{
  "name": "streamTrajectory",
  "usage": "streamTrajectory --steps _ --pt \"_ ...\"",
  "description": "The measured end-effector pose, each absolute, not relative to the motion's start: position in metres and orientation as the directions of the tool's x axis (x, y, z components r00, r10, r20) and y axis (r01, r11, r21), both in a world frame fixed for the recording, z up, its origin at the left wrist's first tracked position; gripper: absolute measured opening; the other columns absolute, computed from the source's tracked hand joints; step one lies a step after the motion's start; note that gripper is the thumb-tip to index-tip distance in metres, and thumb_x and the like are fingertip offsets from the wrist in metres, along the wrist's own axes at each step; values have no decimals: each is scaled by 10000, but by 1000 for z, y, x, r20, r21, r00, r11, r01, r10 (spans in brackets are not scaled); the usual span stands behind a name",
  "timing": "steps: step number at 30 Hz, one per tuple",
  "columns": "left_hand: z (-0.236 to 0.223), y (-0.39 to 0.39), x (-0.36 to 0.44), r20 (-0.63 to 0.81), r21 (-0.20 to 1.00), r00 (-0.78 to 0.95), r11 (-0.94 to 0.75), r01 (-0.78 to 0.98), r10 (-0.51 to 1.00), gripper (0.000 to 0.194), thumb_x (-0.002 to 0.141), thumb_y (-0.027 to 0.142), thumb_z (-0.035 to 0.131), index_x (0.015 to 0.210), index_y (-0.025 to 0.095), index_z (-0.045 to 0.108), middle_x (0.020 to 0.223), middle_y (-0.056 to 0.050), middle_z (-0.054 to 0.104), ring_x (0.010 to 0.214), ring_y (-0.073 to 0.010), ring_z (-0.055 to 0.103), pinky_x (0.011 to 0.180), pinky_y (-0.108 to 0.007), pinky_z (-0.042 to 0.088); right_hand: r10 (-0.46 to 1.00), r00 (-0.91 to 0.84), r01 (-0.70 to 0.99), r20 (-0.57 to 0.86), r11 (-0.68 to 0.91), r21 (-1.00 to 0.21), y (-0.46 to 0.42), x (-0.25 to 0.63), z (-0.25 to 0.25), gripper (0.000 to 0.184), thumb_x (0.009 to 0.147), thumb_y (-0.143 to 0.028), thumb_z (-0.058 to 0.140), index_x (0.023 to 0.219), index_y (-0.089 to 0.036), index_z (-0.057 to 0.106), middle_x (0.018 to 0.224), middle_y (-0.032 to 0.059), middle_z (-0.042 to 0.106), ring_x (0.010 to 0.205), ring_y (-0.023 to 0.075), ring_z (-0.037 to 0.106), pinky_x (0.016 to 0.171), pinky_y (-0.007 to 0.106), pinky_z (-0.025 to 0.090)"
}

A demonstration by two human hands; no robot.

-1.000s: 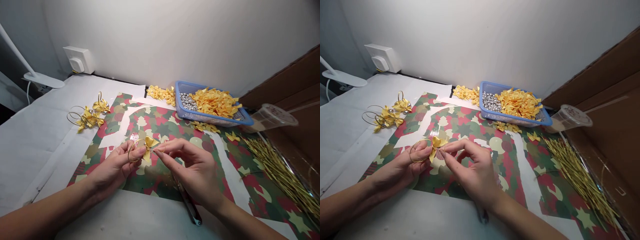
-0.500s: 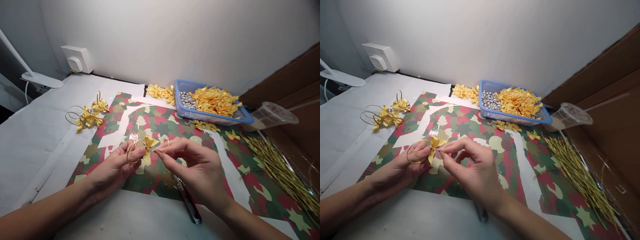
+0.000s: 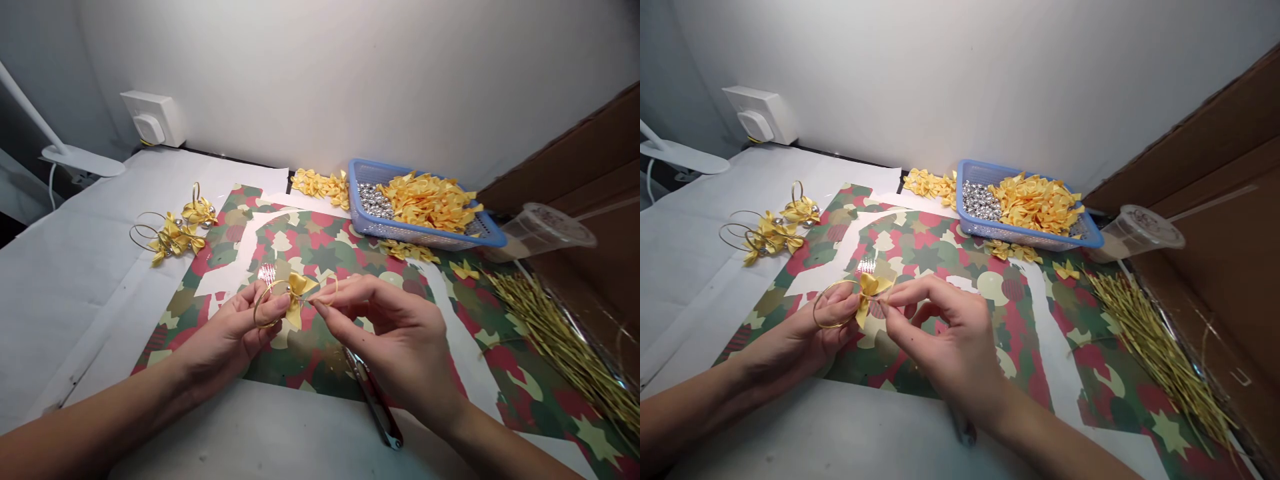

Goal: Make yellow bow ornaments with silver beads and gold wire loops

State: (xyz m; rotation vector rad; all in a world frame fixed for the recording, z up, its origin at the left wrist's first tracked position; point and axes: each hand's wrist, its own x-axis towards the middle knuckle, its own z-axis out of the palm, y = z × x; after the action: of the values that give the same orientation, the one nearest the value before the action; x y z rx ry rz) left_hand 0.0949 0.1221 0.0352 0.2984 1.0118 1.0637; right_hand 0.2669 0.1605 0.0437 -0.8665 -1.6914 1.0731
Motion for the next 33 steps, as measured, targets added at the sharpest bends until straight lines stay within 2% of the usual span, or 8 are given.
streamTrajectory --steps 6,16,25,33 --pt "32 123 94 -516 666 128 491 -561 847 471 614 306 868 572 166 420 628 72 407 612 -66 385 611 -177 456 881 -338 38 330 363 -931 161 265 44 122 755 -90 664 716 -204 679 721 11 739 640 147 681 539 253 587" --pt "32 122 95 -508 670 137 490 -557 850 501 631 305 854 572 171 375 638 72 357 615 -68 362 609 -173 443 882 -334 94 332 382 -919 161 266 44 129 757 -90 653 704 -207 661 715 10 731 671 160 692 573 272 593" --pt "32 122 94 -491 669 160 489 -560 856 445 652 298 843 569 164 426 637 71 384 609 -65 371 609 -163 434 875 -340 53 344 383 -922 160 265 45 137 754 -82 655 704 -209 661 724 10 734 652 149 687 550 256 583" --pt "34 121 95 -484 670 167 487 -560 859 439 669 283 831 566 165 421 631 70 365 609 -73 334 600 -171 411 873 -344 87 346 397 -914 161 266 45 131 758 -91 646 696 -206 644 716 14 728 680 165 697 565 270 589"
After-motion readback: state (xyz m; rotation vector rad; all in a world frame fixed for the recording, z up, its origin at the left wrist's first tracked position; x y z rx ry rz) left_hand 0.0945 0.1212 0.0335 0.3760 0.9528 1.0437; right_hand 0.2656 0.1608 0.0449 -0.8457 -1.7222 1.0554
